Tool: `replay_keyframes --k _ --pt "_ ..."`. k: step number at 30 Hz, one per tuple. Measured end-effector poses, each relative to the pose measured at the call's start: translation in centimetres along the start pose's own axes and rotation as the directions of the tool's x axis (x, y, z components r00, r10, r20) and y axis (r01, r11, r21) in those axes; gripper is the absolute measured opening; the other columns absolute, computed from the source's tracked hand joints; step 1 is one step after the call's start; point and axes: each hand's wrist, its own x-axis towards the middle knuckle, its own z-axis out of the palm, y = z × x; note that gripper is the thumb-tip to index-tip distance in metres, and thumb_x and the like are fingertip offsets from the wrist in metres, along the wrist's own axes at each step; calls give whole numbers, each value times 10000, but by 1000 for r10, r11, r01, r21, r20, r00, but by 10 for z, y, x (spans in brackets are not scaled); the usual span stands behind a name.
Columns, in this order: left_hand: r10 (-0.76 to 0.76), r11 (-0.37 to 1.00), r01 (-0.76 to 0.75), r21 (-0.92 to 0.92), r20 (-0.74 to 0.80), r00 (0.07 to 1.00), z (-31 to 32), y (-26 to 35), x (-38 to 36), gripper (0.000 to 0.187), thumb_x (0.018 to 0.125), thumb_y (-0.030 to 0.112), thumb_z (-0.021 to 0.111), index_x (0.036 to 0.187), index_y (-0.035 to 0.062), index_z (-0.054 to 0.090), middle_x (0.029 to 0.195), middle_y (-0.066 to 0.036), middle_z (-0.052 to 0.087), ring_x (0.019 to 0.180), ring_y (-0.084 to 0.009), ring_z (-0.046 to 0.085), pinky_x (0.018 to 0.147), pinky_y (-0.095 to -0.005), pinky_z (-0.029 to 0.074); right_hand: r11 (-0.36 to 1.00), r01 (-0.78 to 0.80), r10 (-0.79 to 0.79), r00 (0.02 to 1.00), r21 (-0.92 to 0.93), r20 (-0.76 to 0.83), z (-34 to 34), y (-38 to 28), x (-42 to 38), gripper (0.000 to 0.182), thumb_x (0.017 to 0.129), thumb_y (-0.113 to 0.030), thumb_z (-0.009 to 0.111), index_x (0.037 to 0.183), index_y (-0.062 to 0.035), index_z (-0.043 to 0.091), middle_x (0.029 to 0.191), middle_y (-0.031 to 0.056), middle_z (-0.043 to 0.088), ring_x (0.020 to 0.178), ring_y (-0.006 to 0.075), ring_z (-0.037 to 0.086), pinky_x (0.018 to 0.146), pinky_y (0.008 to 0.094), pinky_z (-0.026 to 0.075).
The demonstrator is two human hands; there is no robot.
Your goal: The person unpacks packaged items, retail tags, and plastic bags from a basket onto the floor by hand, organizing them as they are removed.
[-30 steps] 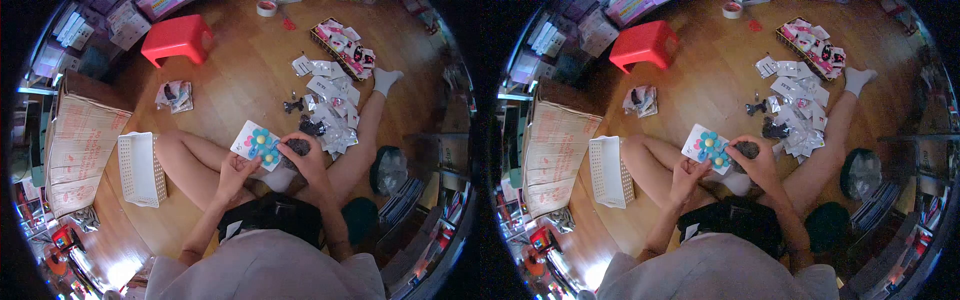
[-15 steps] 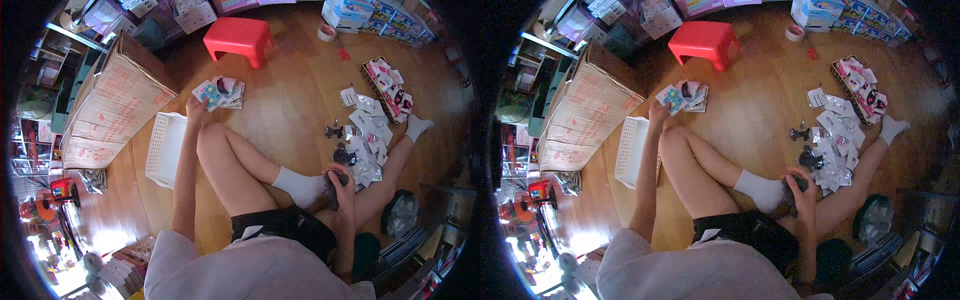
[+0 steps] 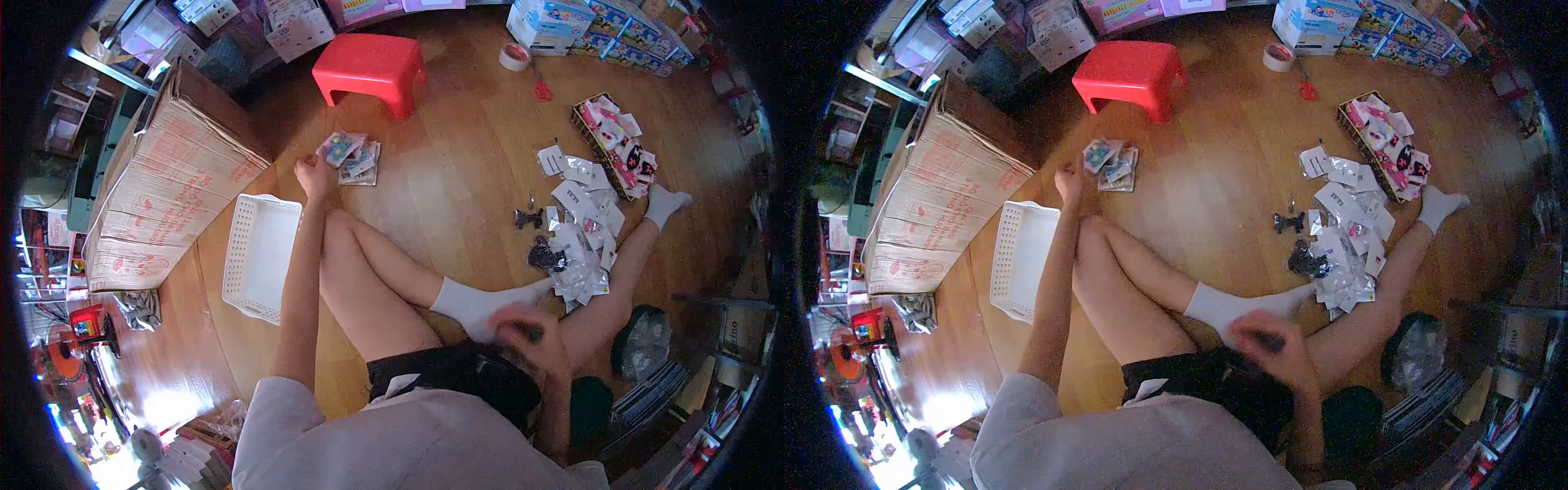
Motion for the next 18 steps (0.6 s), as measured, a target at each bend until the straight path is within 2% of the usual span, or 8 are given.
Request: replay_keyframes --k 1,2,3,5,6,10,15,18 --pt "-19 1000 20 5 -53 998 11 -20 6 445 800 334 683 840 -103 611 801 -211 658 742 -296 643 668 -391 497 965 217 -253 923 150 291 1 -18 6 223 870 -105 600 1071 -7 605 1049 111 629 953 212 600 856 334 457" --pt "-33 999 35 11 -101 994 17 -39 11 438 820 330 660 844 -105 611 806 -215 657 755 -298 641 684 -392 496 863 363 -501 707 353 498 7 -40 13 232 880 -111 578 1088 -9 599 1106 132 609 990 240 598 868 356 459" --pt "-58 994 52 -95 -64 996 18 -55 16 434 831 328 645 854 -104 612 812 -216 657 756 -296 640 693 -387 496 811 432 -584 626 394 517 24 -73 5 244 910 -150 514 1098 -17 594 1130 150 583 978 278 594 845 402 474" --pt "-92 945 98 -311 33 995 26 -69 20 427 854 324 613 873 -102 615 824 -219 656 759 -292 638 711 -377 494 745 567 -616 381 351 690 58 -104 -6 346 864 -148 584 1197 -62 549 1131 130 590 990 254 586 837 390 464" --pt "-86 957 80 -278 -9 996 10 -35 5 404 869 303 592 878 -100 617 839 -213 660 781 -283 640 718 -366 495 713 614 -633 356 339 687 76 -108 -9 300 864 -153 568 1149 -57 560 1096 133 589 958 259 589 820 397 468" --pt "-74 978 80 -194 37 997 15 -47 9 341 848 238 585 895 -96 626 864 -211 668 758 -287 639 714 -377 498 563 772 -685 236 296 689 130 -112 -13 189 867 -171 506 957 -37 604 956 147 584 832 277 600 750 425 485" --pt "-93 989 94 -114 8 996 12 -38 10 307 827 194 575 884 -103 628 834 -204 672 715 -288 625 660 -390 488 515 811 -699 209 279 684 139 -106 -8 193 866 -169 513 980 -38 599 971 146 585 847 274 598 759 420 483" --pt "-65 997 68 -22 135 989 11 -53 18 302 835 216 512 939 -24 664 819 -177 679 722 -240 639 647 -391 490 524 810 -702 233 266 673 134 -103 -6 198 866 -168 517 993 -39 596 979 145 586 856 272 597 764 417 481"
